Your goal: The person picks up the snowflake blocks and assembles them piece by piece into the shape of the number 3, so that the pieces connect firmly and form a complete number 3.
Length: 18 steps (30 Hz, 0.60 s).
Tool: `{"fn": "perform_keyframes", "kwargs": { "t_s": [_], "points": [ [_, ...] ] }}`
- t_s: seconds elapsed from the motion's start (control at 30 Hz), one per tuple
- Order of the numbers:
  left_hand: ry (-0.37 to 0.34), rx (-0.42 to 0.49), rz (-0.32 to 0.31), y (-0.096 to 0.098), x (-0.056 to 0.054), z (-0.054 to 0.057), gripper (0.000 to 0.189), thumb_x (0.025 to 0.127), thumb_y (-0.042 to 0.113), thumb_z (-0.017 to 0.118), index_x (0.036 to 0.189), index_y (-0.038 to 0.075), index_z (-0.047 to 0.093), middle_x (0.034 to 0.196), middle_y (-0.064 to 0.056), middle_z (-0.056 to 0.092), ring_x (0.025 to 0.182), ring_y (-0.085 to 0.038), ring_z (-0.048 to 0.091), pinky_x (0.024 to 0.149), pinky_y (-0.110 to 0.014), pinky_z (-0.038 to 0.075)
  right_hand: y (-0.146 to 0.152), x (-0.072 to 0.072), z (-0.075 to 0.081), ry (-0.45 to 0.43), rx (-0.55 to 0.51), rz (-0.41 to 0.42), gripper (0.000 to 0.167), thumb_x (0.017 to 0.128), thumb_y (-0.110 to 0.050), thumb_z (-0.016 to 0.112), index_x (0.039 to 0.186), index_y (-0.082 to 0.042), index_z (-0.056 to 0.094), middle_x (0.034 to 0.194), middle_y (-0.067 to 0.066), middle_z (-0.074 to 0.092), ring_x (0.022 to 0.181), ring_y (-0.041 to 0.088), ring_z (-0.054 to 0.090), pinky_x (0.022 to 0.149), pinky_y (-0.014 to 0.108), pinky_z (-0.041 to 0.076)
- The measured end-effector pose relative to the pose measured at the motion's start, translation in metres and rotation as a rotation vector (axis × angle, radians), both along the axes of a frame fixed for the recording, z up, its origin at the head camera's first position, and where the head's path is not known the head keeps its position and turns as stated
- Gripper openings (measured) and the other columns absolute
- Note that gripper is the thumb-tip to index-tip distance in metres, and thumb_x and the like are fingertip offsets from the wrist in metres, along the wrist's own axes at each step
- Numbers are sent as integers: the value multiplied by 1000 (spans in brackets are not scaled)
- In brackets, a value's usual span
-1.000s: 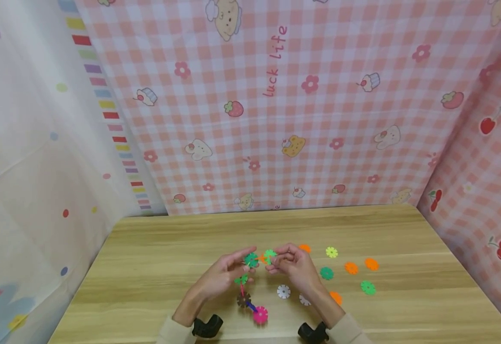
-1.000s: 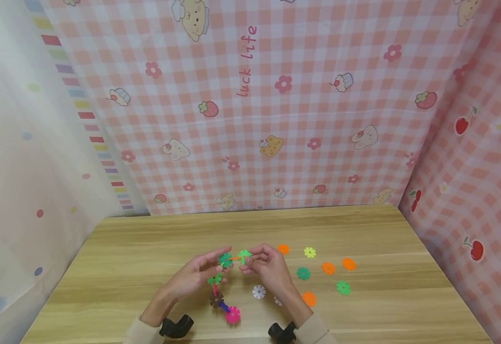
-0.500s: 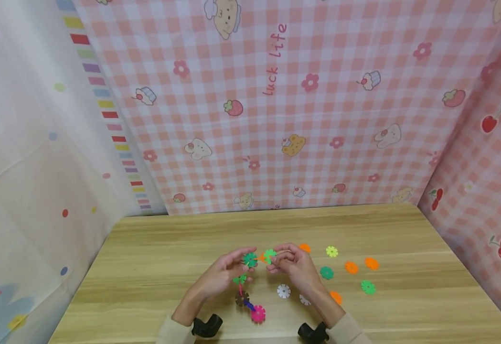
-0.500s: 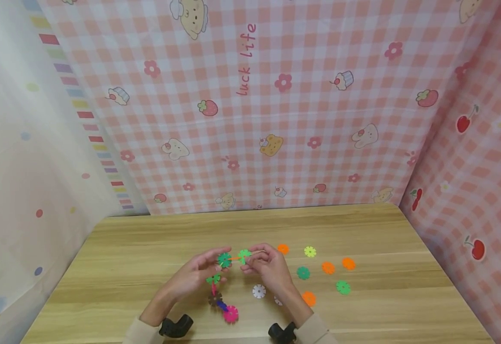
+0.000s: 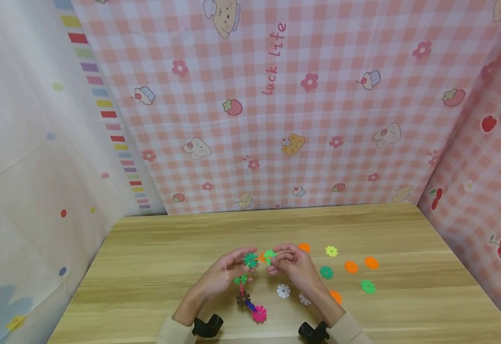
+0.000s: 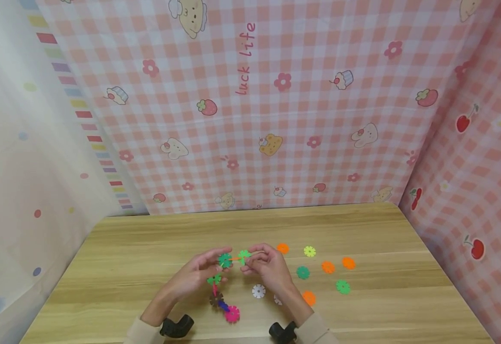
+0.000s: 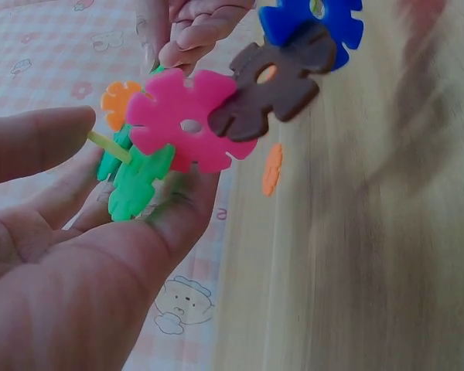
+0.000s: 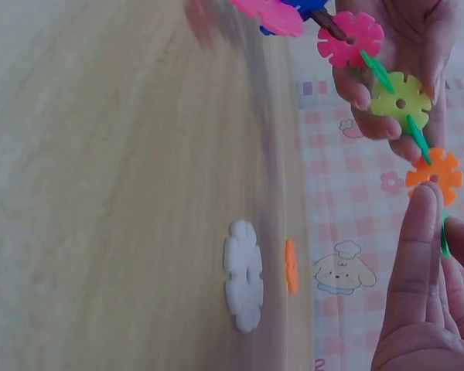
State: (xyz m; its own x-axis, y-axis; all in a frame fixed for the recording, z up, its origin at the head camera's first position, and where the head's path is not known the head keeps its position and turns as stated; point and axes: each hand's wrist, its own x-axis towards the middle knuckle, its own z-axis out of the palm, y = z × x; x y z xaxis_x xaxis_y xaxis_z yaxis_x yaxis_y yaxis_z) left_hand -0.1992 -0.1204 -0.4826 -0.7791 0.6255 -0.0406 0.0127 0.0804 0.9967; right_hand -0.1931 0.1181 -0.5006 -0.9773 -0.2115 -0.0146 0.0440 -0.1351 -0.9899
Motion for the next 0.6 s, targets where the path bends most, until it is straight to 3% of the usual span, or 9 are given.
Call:
{"fn": "perform_keyframes", "kwargs": {
  "t_s": [0.2,0.33,0.5,0.6],
  "points": [
    [-13,-4,25,-1,0,-3,49,102,7,46,150,2,36,135,-31,48,115,-46,57,98,-48,51,10,0,-3,1,49,57,33,94,4,60,125,10,51,103,28,68,86,30,72,80,37,60],
    [-34,-25,78,-2,-1,-5,49,100,7,48,148,4,39,132,-30,51,111,-43,58,95,-48,53,22,1,-3,27,153,132,32,93,5,56,124,11,51,103,33,63,74,22,67,68,30,59],
    [-16,-101,157,-4,-3,-7,48,99,13,54,146,7,44,127,-24,57,111,-37,59,97,-47,49,37,2,-3,80,340,249,34,84,11,51,117,10,57,94,23,62,64,15,53,54,22,46],
    [11,-141,186,-5,-3,-8,48,100,20,57,145,7,46,125,-21,59,114,-34,57,97,-46,48,41,1,-5,106,419,316,34,80,14,55,113,9,62,87,15,61,69,16,57,58,21,47]
  ]
}}
